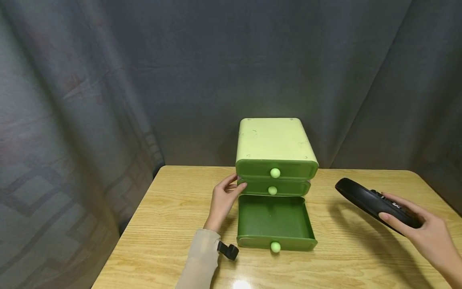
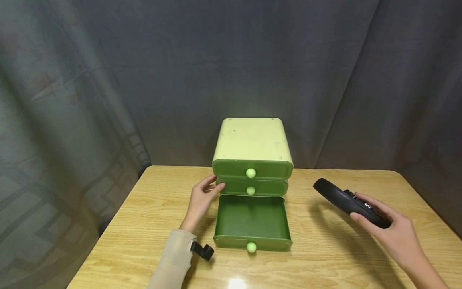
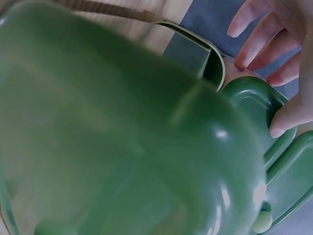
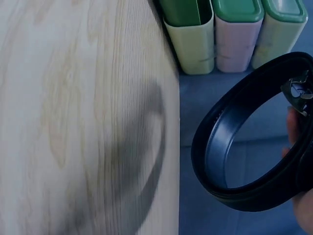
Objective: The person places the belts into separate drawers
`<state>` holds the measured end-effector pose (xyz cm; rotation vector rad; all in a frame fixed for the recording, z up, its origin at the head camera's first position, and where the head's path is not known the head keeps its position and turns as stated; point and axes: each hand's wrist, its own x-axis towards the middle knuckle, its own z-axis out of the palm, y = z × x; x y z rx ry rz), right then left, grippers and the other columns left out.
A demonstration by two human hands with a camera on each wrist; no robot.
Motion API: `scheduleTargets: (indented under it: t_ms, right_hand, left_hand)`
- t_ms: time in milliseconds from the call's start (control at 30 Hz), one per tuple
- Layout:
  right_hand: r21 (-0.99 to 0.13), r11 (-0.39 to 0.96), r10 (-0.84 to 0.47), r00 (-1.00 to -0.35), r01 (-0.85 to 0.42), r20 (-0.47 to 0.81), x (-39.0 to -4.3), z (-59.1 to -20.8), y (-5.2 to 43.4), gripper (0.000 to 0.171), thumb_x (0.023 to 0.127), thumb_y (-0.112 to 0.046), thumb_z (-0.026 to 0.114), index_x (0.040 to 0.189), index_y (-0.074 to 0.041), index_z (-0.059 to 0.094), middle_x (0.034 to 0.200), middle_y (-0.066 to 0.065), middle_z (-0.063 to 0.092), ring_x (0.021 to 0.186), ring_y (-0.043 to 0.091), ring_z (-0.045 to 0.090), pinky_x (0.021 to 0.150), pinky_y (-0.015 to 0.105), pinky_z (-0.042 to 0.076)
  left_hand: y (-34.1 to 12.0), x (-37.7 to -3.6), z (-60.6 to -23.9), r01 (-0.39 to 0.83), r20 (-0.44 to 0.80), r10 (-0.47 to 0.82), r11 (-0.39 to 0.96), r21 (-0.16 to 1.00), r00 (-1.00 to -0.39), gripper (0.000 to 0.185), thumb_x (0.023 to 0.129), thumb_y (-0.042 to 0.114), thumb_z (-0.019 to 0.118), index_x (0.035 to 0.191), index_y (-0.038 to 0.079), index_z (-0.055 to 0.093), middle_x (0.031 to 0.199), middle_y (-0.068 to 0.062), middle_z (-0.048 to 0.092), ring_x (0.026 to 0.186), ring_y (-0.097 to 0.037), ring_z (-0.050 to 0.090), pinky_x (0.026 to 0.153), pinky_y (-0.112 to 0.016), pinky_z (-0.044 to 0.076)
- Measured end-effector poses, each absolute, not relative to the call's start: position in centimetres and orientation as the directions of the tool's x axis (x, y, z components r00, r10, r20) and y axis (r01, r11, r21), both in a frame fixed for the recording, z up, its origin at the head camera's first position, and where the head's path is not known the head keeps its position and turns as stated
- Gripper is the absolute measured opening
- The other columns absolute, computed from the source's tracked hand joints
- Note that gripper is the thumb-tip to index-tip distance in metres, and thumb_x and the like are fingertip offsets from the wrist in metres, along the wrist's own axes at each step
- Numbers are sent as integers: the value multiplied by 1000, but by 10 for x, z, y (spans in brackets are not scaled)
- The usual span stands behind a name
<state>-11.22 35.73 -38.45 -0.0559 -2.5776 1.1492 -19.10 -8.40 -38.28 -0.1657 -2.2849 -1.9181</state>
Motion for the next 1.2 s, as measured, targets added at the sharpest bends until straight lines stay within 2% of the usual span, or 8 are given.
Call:
scheduleTargets:
  t_ms: [300,733,900,1033,1200]
  right_hand:
    - [-733,660,91,-952,-163,293,-102,-382,346,59,90,-16,75,144,-21,55,118,-38,50,98,-19,49,66,5,42]
    - [-692,677,-2,-941,-250,338,-86,-368,320,58,85,-7,78,140,-15,59,123,-34,55,99,-13,53,67,7,40]
    - [-677,686,-25,-939,-265,342,-83,-366,312,59,84,-7,79,139,-17,60,123,-36,54,99,-16,51,67,6,40]
    - [-664,693,-40,-935,-280,352,-80,-366,306,59,83,-7,81,138,-16,61,124,-36,55,99,-15,51,66,7,40]
    - [-644,705,-51,-927,-296,371,-80,-368,300,59,81,-9,83,136,-17,63,124,-36,54,103,-19,47,69,4,40]
  left_hand:
    - [-84,-191,-383,184,189,-10,175,967,-982,48,94,16,70,137,-1,57,131,-18,60,108,-34,61,87,-40,55]
    - [-85,-199,-393,173,178,-17,177,969,-984,49,93,15,71,138,0,57,131,-18,60,108,-35,61,87,-41,55]
    - [-86,-215,-416,174,182,-36,167,971,-983,51,92,22,74,138,6,58,132,-12,61,107,-30,61,88,-41,55]
    - [-88,-218,-424,183,192,-39,161,970,-981,53,90,30,76,137,13,60,131,-7,62,106,-24,62,86,-37,56]
    - [-87,-217,-424,190,197,-36,149,970,-980,54,90,30,76,137,12,60,131,-8,62,106,-25,62,86,-37,56]
